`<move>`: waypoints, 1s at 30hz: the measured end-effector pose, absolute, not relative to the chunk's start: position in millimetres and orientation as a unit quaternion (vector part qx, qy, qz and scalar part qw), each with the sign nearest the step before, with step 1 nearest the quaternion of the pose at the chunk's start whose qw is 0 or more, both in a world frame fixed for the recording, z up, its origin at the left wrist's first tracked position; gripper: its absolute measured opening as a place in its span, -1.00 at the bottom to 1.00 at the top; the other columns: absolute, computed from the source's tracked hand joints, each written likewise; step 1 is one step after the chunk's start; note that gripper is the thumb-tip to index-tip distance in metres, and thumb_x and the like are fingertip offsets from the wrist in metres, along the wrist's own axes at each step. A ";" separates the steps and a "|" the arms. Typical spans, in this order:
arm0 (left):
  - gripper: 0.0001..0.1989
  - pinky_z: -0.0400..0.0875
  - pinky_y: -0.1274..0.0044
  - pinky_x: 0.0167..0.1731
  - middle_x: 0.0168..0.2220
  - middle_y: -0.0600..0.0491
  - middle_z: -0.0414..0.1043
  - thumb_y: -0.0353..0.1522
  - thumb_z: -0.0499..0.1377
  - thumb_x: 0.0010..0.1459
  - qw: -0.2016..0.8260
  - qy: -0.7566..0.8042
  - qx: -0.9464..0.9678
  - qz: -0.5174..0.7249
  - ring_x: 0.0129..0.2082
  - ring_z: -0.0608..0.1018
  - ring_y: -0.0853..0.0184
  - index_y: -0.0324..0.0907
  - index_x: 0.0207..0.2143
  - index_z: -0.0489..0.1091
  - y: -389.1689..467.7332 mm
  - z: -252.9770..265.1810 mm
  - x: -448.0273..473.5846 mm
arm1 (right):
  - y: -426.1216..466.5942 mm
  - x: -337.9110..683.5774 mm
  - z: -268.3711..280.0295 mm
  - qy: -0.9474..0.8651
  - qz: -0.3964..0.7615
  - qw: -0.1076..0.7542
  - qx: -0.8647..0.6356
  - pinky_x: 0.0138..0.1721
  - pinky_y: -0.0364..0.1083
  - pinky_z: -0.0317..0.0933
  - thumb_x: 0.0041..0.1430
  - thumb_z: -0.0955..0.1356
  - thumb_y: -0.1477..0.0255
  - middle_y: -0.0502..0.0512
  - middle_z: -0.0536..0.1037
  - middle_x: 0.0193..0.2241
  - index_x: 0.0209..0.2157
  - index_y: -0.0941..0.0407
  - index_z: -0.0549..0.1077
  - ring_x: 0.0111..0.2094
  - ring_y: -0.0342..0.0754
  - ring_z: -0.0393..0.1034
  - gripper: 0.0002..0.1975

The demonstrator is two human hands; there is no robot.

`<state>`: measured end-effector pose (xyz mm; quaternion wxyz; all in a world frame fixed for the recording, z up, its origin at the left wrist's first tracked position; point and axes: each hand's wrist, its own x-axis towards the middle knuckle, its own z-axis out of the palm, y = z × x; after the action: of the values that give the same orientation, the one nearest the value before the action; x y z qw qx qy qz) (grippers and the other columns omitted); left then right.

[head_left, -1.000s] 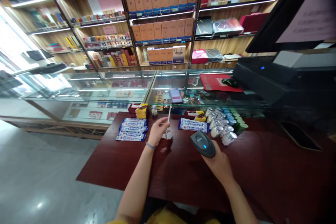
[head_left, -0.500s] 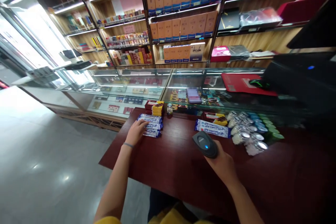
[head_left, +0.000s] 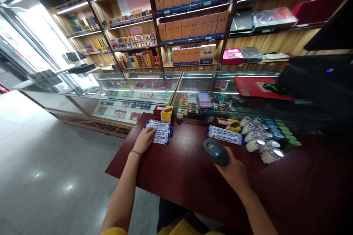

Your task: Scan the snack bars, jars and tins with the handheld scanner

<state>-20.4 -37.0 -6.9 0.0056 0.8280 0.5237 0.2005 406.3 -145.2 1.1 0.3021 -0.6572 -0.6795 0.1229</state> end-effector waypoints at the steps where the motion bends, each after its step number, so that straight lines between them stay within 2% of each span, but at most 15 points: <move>1: -0.56 0.35 0.27 0.08 0.03 -0.09 0.35 -0.46 0.03 0.24 0.003 0.523 0.828 0.202 0.06 0.39 0.17 -0.09 0.16 0.33 -37.4 -6.3 -19.9 | -145.2 406.2 0.6 -0.678 0.122 0.305 -0.658 -0.50 -0.10 0.18 0.09 0.32 0.22 0.05 0.62 -0.39 -0.01 0.02 0.26 -0.39 0.14 0.56 -0.57; 9: -0.61 0.34 0.24 0.12 0.10 -0.09 0.30 -0.34 0.05 0.28 -0.018 0.502 0.824 0.261 0.11 0.38 0.16 -0.06 0.16 0.30 -39.1 3.2 14.9 | -149.9 408.3 8.1 -0.664 0.140 0.347 -0.647 -0.45 -0.11 0.23 0.08 0.33 0.26 0.04 0.62 -0.37 -0.05 0.01 0.30 -0.35 0.11 0.56 -0.63; 17: -0.60 0.33 0.24 0.14 0.11 -0.10 0.31 -0.33 0.04 0.29 0.011 0.455 0.837 0.305 0.13 0.38 0.16 -0.09 0.17 0.28 -33.1 5.5 114.7 | -161.8 432.9 14.8 -0.634 0.120 0.361 -0.673 -0.45 -0.13 0.22 0.07 0.33 0.28 0.02 0.61 -0.41 -0.14 0.01 0.34 -0.37 0.09 0.56 -0.71; 30: -0.65 0.37 0.30 0.07 0.03 -0.11 0.38 -0.38 0.11 0.25 0.084 0.356 0.879 0.305 0.04 0.41 0.17 -0.15 0.09 0.35 -23.7 -7.7 275.9 | -190.5 501.9 13.6 -0.571 0.106 0.361 -0.729 -0.40 -0.13 0.29 0.08 0.32 0.23 0.13 0.63 -0.37 0.03 0.07 0.35 -0.31 0.11 0.57 -0.53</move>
<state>275.9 -23.7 -7.7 0.0837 0.8792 0.3564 0.3050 501.9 -190.5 13.6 0.3609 -0.7295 -0.5714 0.1055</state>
